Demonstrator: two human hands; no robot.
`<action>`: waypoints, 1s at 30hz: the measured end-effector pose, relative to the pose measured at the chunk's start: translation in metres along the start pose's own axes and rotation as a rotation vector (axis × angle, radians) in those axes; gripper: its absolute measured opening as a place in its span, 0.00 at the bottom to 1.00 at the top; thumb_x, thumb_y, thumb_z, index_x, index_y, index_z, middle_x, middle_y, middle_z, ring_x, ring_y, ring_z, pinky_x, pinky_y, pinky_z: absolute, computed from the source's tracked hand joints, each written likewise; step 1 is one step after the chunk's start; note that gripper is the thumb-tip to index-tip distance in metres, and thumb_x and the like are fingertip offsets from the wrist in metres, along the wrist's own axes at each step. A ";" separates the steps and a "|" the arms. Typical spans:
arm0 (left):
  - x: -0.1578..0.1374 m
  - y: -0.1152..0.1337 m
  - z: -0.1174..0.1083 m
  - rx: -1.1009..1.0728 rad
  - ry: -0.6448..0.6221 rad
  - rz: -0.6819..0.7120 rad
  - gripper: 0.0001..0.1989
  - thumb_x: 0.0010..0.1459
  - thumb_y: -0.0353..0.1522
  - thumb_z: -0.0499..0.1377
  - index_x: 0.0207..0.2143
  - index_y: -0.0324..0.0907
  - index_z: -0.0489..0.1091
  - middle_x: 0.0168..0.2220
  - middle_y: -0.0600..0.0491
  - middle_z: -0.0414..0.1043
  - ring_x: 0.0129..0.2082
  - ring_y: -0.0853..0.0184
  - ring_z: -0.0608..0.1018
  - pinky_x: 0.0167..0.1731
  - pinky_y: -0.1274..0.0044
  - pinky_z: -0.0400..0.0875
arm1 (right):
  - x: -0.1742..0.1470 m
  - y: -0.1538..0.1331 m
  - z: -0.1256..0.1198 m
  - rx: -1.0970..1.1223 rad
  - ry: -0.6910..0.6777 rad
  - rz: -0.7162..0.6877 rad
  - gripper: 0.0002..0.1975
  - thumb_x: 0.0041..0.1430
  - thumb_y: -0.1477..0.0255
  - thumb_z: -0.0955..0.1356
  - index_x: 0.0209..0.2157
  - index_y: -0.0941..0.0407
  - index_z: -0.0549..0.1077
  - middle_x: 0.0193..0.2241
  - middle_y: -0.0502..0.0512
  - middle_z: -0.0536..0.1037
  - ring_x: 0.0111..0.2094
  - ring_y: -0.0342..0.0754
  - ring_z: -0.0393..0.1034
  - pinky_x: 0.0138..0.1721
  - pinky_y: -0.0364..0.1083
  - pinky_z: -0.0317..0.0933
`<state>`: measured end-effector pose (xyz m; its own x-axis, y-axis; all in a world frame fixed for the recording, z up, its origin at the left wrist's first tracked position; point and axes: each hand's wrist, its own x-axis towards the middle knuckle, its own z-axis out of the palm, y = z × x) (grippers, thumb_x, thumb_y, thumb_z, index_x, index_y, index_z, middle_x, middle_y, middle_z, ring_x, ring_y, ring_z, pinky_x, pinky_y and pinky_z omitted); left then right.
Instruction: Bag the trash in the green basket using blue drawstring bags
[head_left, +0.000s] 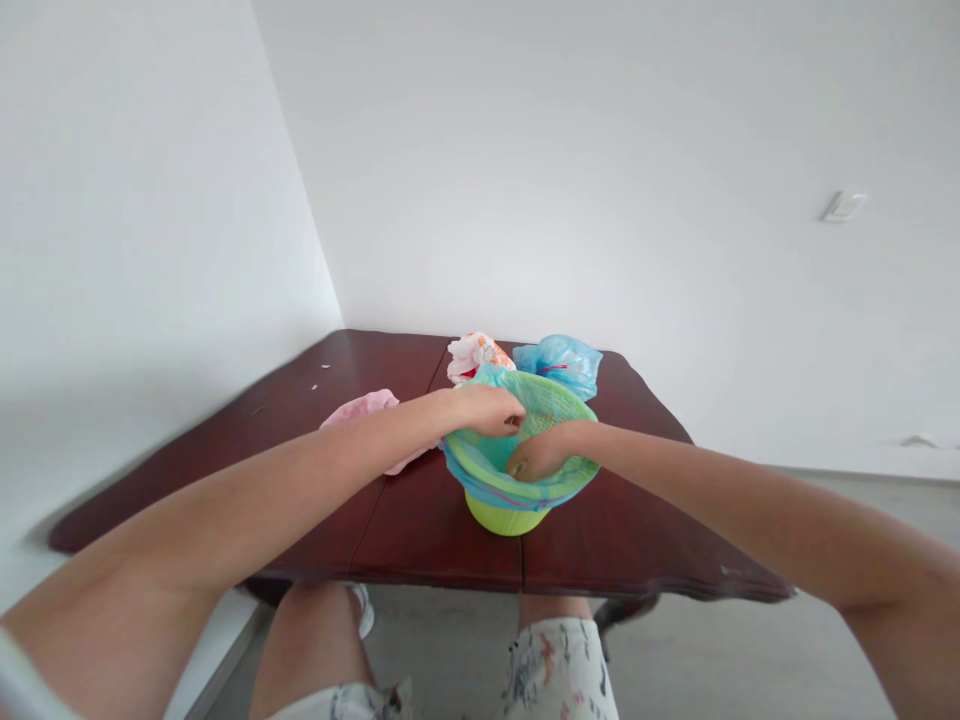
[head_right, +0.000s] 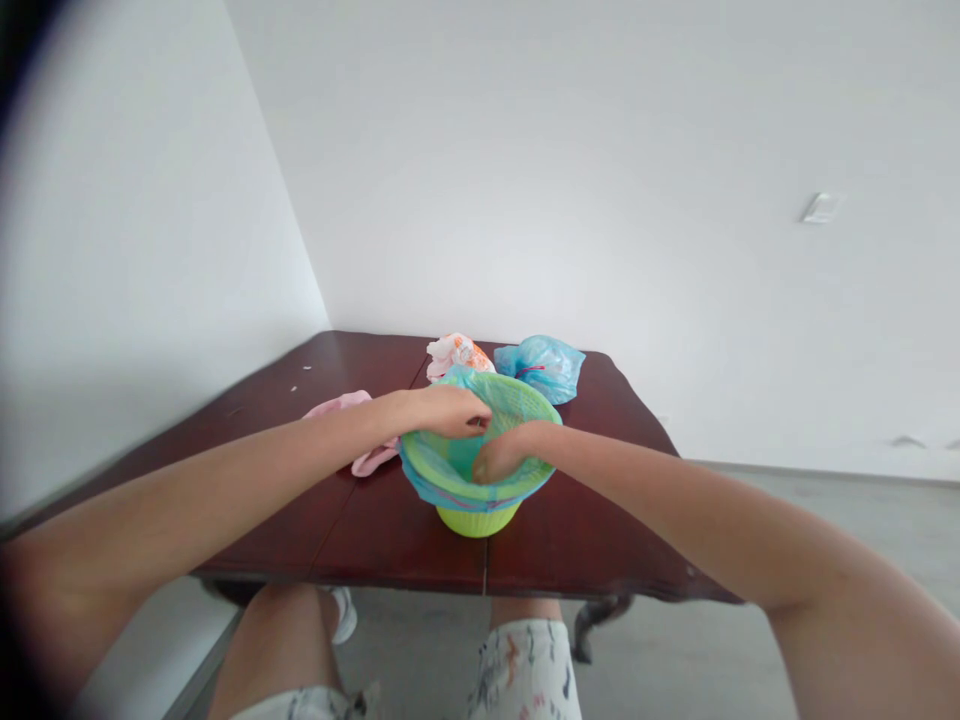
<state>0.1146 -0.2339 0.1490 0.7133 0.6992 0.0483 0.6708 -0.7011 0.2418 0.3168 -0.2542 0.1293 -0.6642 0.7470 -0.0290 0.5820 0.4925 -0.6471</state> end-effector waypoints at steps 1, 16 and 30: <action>-0.003 -0.006 -0.011 0.017 0.037 0.006 0.12 0.69 0.42 0.66 0.46 0.49 0.88 0.50 0.47 0.91 0.55 0.46 0.89 0.63 0.59 0.82 | 0.000 -0.002 -0.008 -0.042 -0.061 -0.014 0.13 0.78 0.61 0.79 0.49 0.57 0.85 0.45 0.54 0.87 0.42 0.50 0.84 0.49 0.52 0.83; -0.026 -0.026 -0.026 -0.135 -0.029 -0.002 0.23 0.73 0.55 0.62 0.46 0.53 0.93 0.61 0.51 0.91 0.64 0.46 0.86 0.73 0.59 0.75 | -0.013 0.015 -0.021 -0.171 -0.297 -0.012 0.13 0.48 0.76 0.87 0.25 0.50 0.83 0.24 0.48 0.83 0.32 0.55 0.83 0.54 0.56 0.80; -0.058 -0.120 0.006 0.098 0.454 -0.291 0.59 0.65 0.53 0.76 0.88 0.43 0.57 0.91 0.30 0.39 0.90 0.29 0.48 0.85 0.37 0.49 | -0.066 0.121 -0.009 0.652 1.321 -0.009 0.23 0.79 0.47 0.63 0.38 0.47 0.78 0.39 0.61 0.87 0.35 0.60 0.82 0.39 0.57 0.76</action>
<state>-0.0067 -0.1912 0.1116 0.3509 0.8409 0.4119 0.8585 -0.4645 0.2171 0.4353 -0.2400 0.0596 0.4426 0.7779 0.4460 0.0328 0.4830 -0.8750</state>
